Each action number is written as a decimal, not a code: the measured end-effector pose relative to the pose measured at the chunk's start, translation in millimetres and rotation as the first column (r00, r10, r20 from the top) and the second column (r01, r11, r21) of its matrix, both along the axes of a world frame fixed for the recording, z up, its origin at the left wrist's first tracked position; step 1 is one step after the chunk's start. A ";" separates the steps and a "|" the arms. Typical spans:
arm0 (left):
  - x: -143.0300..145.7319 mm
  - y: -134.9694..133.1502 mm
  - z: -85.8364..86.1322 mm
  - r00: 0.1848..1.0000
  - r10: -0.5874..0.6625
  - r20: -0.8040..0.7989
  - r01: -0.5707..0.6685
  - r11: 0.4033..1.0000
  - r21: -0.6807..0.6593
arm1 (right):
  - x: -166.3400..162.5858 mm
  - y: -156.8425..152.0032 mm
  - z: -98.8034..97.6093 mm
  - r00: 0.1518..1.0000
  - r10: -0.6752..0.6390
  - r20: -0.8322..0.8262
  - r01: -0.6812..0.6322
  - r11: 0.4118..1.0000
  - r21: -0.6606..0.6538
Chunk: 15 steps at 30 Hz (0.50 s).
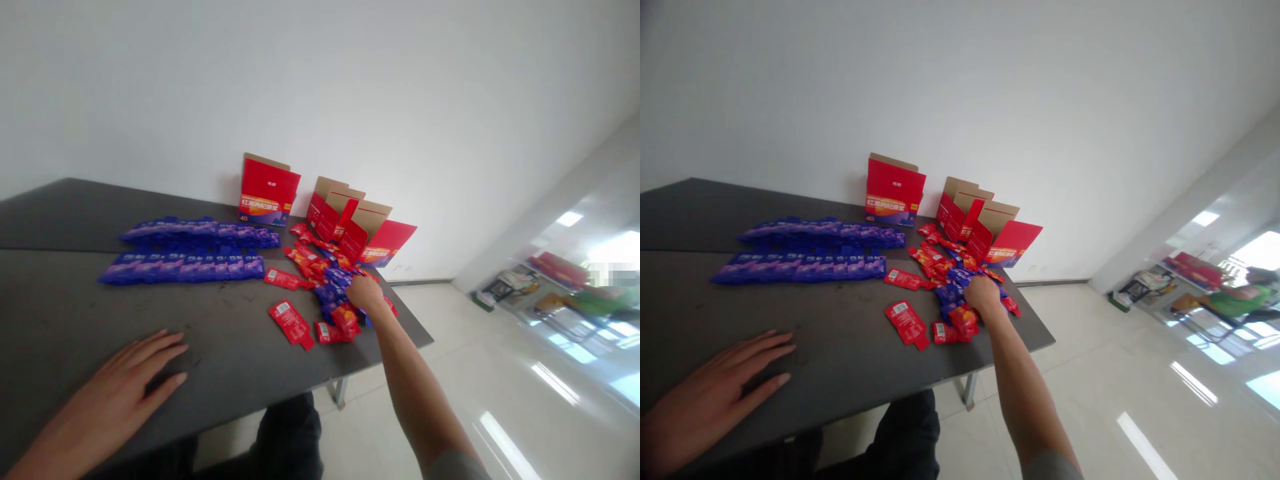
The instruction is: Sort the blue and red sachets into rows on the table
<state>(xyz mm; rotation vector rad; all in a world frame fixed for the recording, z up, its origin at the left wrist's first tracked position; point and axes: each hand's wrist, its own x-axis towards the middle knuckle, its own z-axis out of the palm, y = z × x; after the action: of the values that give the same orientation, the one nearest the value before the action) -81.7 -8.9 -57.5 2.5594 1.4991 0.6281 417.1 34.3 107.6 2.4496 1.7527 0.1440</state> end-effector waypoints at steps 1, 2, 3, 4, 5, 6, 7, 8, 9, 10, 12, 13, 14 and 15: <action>1.6 -1.9 4.7 1.000 0.006 -0.006 -0.006 1.000 -0.008 | 1.5 -0.9 10.1 0.999 -0.035 0.008 0.035 0.998 0.050; 3.2 -3.7 9.2 1.000 0.012 -0.011 -0.012 1.000 -0.013 | 2.4 -1.4 20.9 0.998 -0.057 0.010 0.055 0.992 0.111; 4.8 -5.3 13.2 1.000 0.018 -0.014 -0.018 1.000 -0.012 | 2.1 -1.2 31.0 0.998 -0.058 0.000 0.057 0.982 0.178; 6.1 -6.6 16.4 1.000 0.020 -0.015 -0.020 1.000 -0.009 | 0.3 -0.3 39.2 0.999 -0.035 -0.025 0.040 0.970 0.239; 7.2 -7.4 18.7 1.000 0.021 -0.014 -0.021 1.000 -0.006 | -3.4 1.4 44.6 0.997 0.014 -0.073 0.008 0.957 0.291; 7.9 -7.9 20.1 1.000 0.021 -0.009 -0.021 1.000 -0.002 | -8.7 4.2 46.7 0.986 0.079 -0.150 -0.026 0.944 0.329; 8.3 -8.0 20.7 1.000 0.020 -0.003 -0.020 1.000 0.001 | -15.2 8.2 45.2 0.957 0.148 -0.251 -0.050 0.933 0.356; 8.4 -7.9 20.7 1.000 0.022 0.004 -0.022 1.000 0.004 | -22.2 13.4 40.4 0.906 0.208 -0.369 -0.061 0.925 0.374; 8.2 -7.7 20.3 1.000 0.025 0.010 -0.025 1.000 0.006 | -28.8 19.7 33.0 0.839 0.253 -0.482 -0.054 0.920 0.388; 8.1 -7.4 19.7 1.000 0.027 0.015 -0.027 1.000 0.008 | -34.5 26.7 23.8 0.768 0.281 -0.576 -0.031 0.914 0.404; 8.0 -7.3 18.7 0.999 0.028 0.017 -0.028 1.000 0.006 | -41.9 41.2 4.0 0.665 0.299 -0.685 0.041 0.901 0.432; 8.1 -7.5 18.7 1.000 0.026 0.015 -0.026 1.000 0.004 | -44.0 47.8 -4.9 0.642 0.305 -0.703 0.070 0.890 0.450; 8.4 -7.9 18.8 1.000 0.025 0.012 -0.025 1.000 0.003 | -45.6 53.6 -12.5 0.637 0.310 -0.705 0.092 0.878 0.469; 8.7 -8.3 19.2 1.000 0.022 0.007 -0.022 1.000 0.005 | -47.4 58.6 -18.5 0.645 0.315 -0.697 0.106 0.866 0.489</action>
<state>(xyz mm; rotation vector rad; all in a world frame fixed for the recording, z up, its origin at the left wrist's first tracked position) -73.0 -17.3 -38.3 2.5452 1.5271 0.6429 369.7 92.9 89.1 3.0409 2.4437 -0.6318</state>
